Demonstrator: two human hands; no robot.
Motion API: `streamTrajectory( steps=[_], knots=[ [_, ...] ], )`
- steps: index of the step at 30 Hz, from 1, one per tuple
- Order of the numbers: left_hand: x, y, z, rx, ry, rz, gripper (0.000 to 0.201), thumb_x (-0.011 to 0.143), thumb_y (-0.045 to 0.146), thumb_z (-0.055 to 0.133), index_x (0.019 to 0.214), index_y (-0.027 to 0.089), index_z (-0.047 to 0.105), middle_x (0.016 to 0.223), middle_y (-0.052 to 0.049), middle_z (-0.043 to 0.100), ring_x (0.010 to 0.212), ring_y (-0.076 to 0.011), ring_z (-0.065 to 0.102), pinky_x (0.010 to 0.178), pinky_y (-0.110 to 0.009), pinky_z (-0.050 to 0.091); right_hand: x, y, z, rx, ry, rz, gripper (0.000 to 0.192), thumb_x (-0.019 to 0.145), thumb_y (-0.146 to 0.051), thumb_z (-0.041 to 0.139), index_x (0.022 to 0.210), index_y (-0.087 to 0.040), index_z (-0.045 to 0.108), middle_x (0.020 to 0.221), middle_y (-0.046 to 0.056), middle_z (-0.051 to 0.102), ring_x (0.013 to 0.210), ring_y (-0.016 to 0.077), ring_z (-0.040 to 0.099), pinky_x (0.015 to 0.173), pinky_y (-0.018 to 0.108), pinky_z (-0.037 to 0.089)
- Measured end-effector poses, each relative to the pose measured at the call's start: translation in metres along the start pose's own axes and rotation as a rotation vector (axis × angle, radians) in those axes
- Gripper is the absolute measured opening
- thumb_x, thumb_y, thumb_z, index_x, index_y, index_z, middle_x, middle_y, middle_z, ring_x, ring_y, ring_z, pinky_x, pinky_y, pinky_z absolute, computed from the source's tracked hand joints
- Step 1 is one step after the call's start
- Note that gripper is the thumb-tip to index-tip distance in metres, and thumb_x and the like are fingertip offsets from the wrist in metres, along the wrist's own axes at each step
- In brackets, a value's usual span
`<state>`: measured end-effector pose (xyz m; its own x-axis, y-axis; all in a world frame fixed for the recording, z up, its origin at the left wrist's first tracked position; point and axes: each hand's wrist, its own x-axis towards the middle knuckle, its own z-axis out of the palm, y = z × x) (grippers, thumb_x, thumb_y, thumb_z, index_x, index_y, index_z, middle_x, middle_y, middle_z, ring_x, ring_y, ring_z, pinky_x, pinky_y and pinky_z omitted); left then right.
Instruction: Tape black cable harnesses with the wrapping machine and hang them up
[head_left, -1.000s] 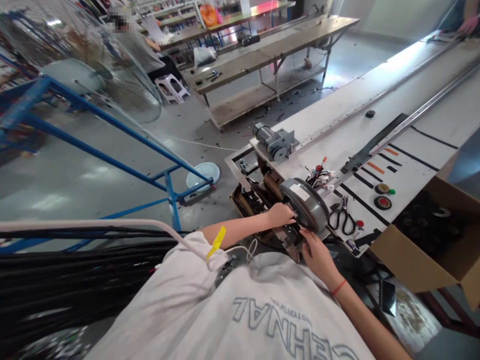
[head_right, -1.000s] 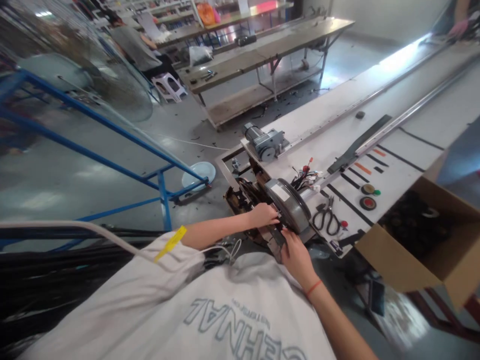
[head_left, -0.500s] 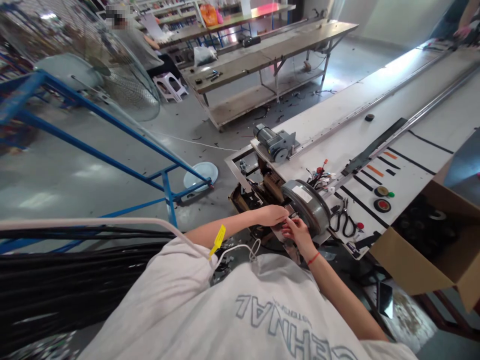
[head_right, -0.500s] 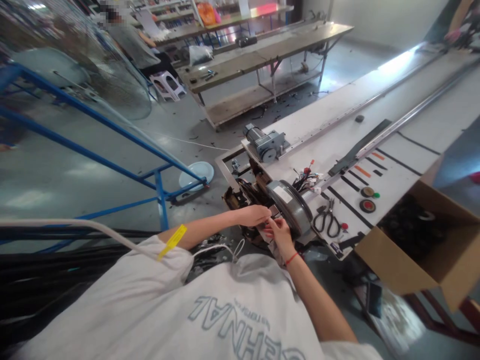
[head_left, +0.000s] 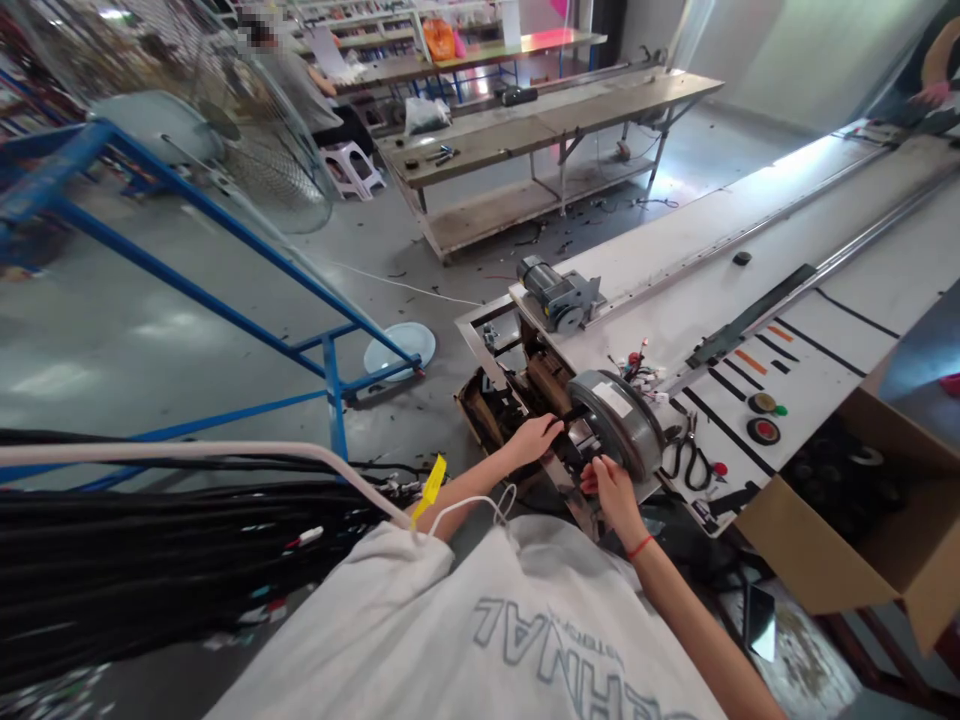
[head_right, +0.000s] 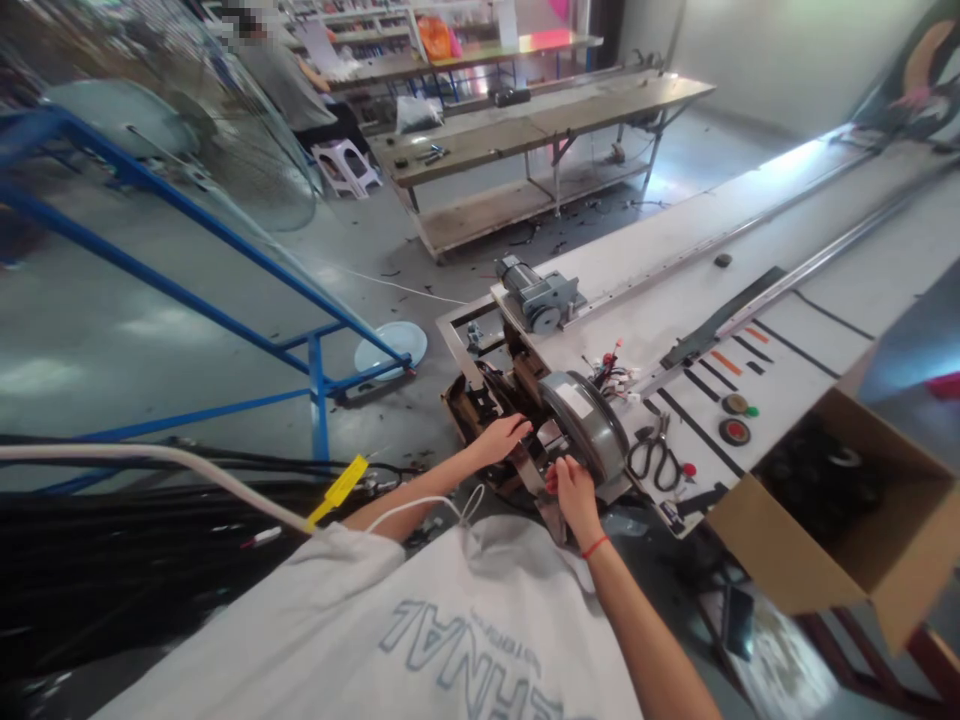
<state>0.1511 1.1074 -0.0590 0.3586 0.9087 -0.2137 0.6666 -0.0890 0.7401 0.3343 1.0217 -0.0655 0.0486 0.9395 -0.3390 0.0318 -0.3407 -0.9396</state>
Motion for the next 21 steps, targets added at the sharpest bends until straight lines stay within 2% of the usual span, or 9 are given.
streamTrajectory(
  steps=[3,7,9,12,14,16,21],
  knots=[
    [-0.023,-0.002,0.004,-0.053,-0.035,0.079,0.038,0.101,0.040,0.034,0.086,0.017,0.060,0.075,-0.003,0.063,0.073,-0.0159,0.059,0.073,-0.027,0.046,0.003,-0.006,0.003,-0.154,0.006,-0.128,0.050,0.086,-0.069,0.042,0.072,-0.022,0.053,0.074,0.007,0.063,0.066,0.0220,0.061,0.063,0.033,0.050],
    [-0.038,-0.009,0.015,-0.055,-0.070,0.101,0.033,0.101,0.036,0.035,0.084,0.017,0.057,0.076,-0.003,0.062,0.071,-0.0154,0.057,0.070,-0.027,0.044,0.018,-0.025,0.008,-0.468,0.045,-0.440,0.039,0.097,-0.046,0.035,0.069,-0.023,0.047,0.073,0.005,0.059,0.070,0.0199,0.056,0.069,0.032,0.043],
    [-0.039,-0.012,0.022,-0.030,-0.065,0.107,0.033,0.101,0.035,0.034,0.086,0.017,0.057,0.075,-0.003,0.061,0.071,-0.0163,0.057,0.071,-0.028,0.044,0.027,-0.033,0.012,-0.595,-0.010,-0.562,0.035,0.098,-0.038,0.033,0.071,-0.022,0.049,0.077,0.006,0.059,0.075,0.0203,0.055,0.073,0.032,0.042],
    [-0.039,-0.011,0.026,0.001,-0.042,0.110,0.033,0.101,0.035,0.033,0.089,0.017,0.058,0.074,-0.004,0.061,0.070,-0.0173,0.058,0.070,-0.029,0.045,0.035,-0.037,0.014,-0.779,-0.081,-0.687,0.031,0.099,-0.029,0.034,0.084,-0.020,0.059,0.095,0.009,0.064,0.094,0.0230,0.056,0.086,0.035,0.041],
    [-0.041,-0.007,0.027,0.037,-0.034,0.100,0.033,0.102,0.035,0.033,0.091,0.016,0.058,0.076,-0.005,0.062,0.072,-0.0178,0.060,0.071,-0.029,0.046,0.038,-0.038,0.013,-0.917,-0.081,-0.744,0.029,0.099,-0.026,0.037,0.089,-0.020,0.064,0.104,0.009,0.065,0.105,0.0246,0.053,0.094,0.036,0.038],
    [-0.044,-0.002,0.027,0.117,-0.020,0.083,0.033,0.102,0.035,0.034,0.092,0.016,0.059,0.078,-0.006,0.064,0.075,-0.0189,0.062,0.073,-0.029,0.047,0.042,-0.038,0.012,-1.052,-0.074,-0.772,0.029,0.100,-0.024,0.041,0.084,-0.020,0.065,0.101,0.009,0.066,0.109,0.0260,0.052,0.096,0.036,0.037],
    [-0.053,0.001,0.025,0.256,0.018,0.104,0.033,0.099,0.041,0.041,0.103,0.016,0.062,0.088,-0.009,0.069,0.083,-0.0233,0.066,0.080,-0.035,0.051,0.057,-0.050,0.018,-1.202,-0.187,-0.706,0.037,0.097,-0.020,0.046,0.063,-0.018,0.060,0.073,0.010,0.063,0.082,0.0231,0.060,0.093,0.035,0.041]
  ],
)
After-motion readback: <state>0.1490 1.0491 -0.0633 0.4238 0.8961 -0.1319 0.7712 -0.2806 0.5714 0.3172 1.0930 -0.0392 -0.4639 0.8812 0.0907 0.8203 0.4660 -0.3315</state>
